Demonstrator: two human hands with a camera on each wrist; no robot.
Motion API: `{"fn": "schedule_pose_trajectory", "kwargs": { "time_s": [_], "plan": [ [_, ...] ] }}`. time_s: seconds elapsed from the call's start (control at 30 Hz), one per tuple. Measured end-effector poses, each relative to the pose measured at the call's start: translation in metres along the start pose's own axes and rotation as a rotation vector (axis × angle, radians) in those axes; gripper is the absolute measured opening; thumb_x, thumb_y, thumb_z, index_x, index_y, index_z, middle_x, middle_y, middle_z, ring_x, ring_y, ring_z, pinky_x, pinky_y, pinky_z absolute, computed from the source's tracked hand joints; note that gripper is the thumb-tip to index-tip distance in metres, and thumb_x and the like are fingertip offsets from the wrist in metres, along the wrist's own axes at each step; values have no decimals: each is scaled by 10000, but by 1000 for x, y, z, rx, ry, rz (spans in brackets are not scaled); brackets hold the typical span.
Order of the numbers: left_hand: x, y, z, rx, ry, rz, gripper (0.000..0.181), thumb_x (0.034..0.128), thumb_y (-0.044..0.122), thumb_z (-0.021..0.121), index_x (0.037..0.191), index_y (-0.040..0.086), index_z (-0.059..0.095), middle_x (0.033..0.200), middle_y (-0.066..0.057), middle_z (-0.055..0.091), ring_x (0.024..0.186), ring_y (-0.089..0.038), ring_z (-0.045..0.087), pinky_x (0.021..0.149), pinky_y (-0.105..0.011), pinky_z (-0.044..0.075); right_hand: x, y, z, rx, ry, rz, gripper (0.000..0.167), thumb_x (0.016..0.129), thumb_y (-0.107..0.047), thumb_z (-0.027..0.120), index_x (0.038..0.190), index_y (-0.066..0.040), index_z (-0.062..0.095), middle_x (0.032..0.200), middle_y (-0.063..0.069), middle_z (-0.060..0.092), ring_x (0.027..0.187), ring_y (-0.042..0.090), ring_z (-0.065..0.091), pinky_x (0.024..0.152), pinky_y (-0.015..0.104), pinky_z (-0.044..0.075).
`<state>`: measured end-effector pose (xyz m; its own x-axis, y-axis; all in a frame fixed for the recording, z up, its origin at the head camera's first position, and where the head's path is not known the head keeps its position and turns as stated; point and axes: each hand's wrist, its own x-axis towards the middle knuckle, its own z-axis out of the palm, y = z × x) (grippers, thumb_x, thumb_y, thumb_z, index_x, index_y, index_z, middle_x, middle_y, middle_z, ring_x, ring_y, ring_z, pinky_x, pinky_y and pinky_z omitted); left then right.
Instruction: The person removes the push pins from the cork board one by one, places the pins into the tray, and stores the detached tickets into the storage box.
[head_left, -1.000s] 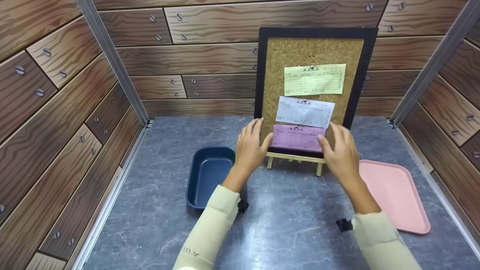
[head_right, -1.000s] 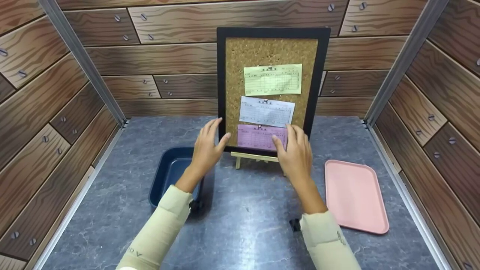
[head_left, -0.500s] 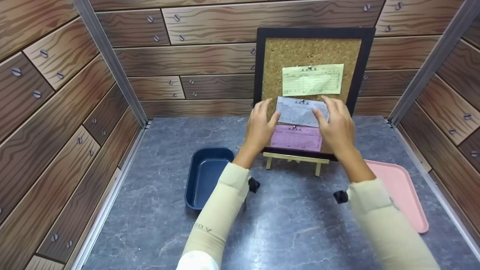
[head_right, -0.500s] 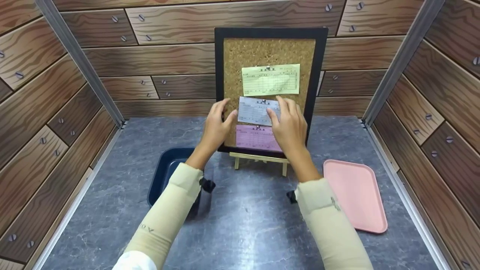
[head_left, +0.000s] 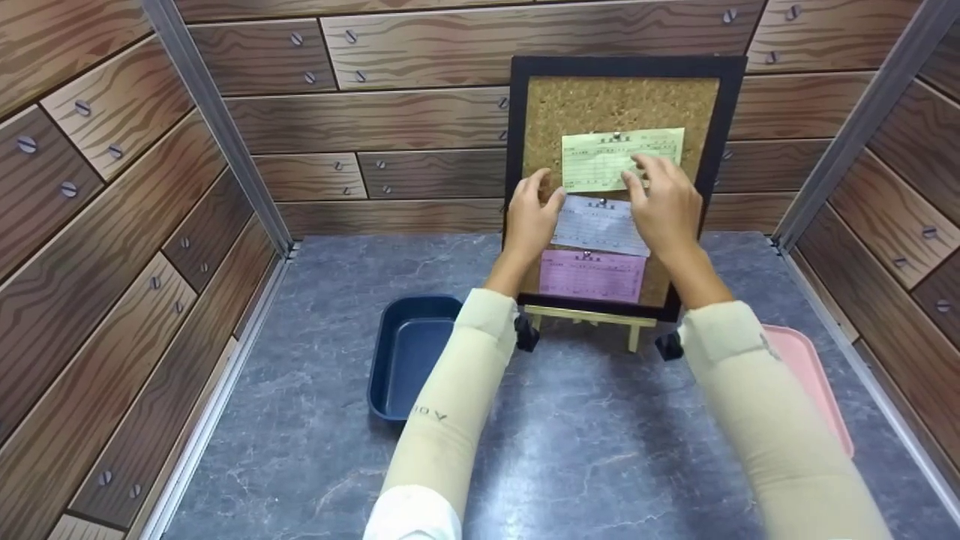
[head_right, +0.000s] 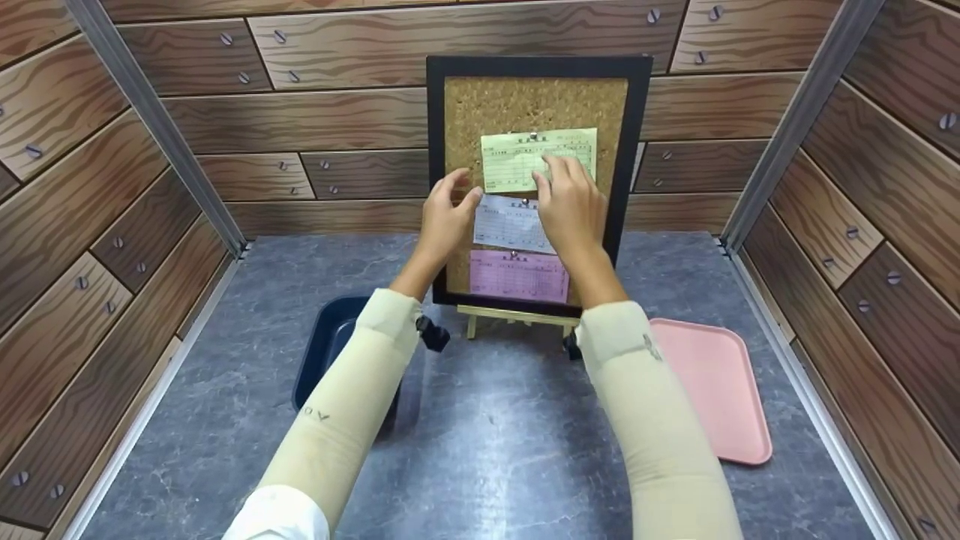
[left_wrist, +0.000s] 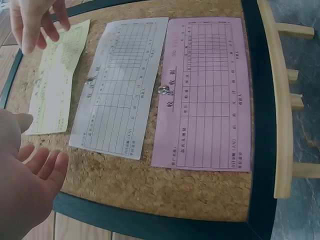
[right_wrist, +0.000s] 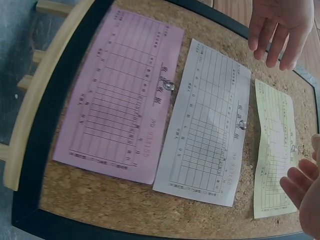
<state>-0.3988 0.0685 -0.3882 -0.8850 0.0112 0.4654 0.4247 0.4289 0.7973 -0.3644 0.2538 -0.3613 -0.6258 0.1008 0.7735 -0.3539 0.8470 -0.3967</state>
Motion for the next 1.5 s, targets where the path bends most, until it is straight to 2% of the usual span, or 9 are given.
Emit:
{"fn": "schedule_pose_trajectory", "kwargs": {
  "time_s": [0.2,0.37,0.6,0.8,1.07,1.33,1.5],
  "plan": [
    [12,7,5,-12,13,-37,406,977,196,654,1350,43,601,1199,-98,645,1058,-177,636,925,-231,488,17,-1,6,-27,6,-3,284,969,-240,675,1171,-43,703,1107,150,711,946,332,682,779,524,521],
    [17,13,9,-49,16,-62,380,972,175,654,1323,31,618,1175,-101,650,1039,-174,645,902,-211,491,31,0,13,-46,-15,25,273,975,-234,662,1170,-47,704,1137,142,704,938,340,683,787,530,513],
    [23,18,13,-91,14,-98,399,972,173,646,1346,40,606,1185,-83,661,1030,-145,645,870,-174,488,44,1,21,-92,-60,68,258,985,-268,647,1149,-78,706,1135,102,690,1011,355,667,792,550,502],
    [27,21,15,-92,39,-130,367,959,147,660,1312,49,632,1128,-66,676,1013,-138,645,863,-166,473,48,1,28,-89,-50,103,239,977,-277,650,1116,-93,715,1114,118,674,1029,379,656,783,581,497],
    [35,16,18,-180,105,-159,250,922,58,678,1170,34,698,1024,-85,705,911,-148,637,802,-157,467,52,1,33,-79,-30,117,213,967,-250,659,1073,-69,695,1067,131,663,995,381,647,805,565,485],
    [35,18,17,-176,118,-158,178,915,76,666,1079,45,727,918,-25,709,855,-108,621,780,-184,471,56,2,34,-71,-41,140,211,962,-266,672,1060,-80,690,1067,121,669,998,381,648,808,562,482],
    [36,18,18,-180,123,-162,157,931,94,676,1065,46,741,923,-44,720,842,-117,618,773,-189,471,58,3,33,-58,-49,146,191,960,-248,674,1046,-77,687,1062,119,669,999,380,647,818,559,482]
  ]
}}
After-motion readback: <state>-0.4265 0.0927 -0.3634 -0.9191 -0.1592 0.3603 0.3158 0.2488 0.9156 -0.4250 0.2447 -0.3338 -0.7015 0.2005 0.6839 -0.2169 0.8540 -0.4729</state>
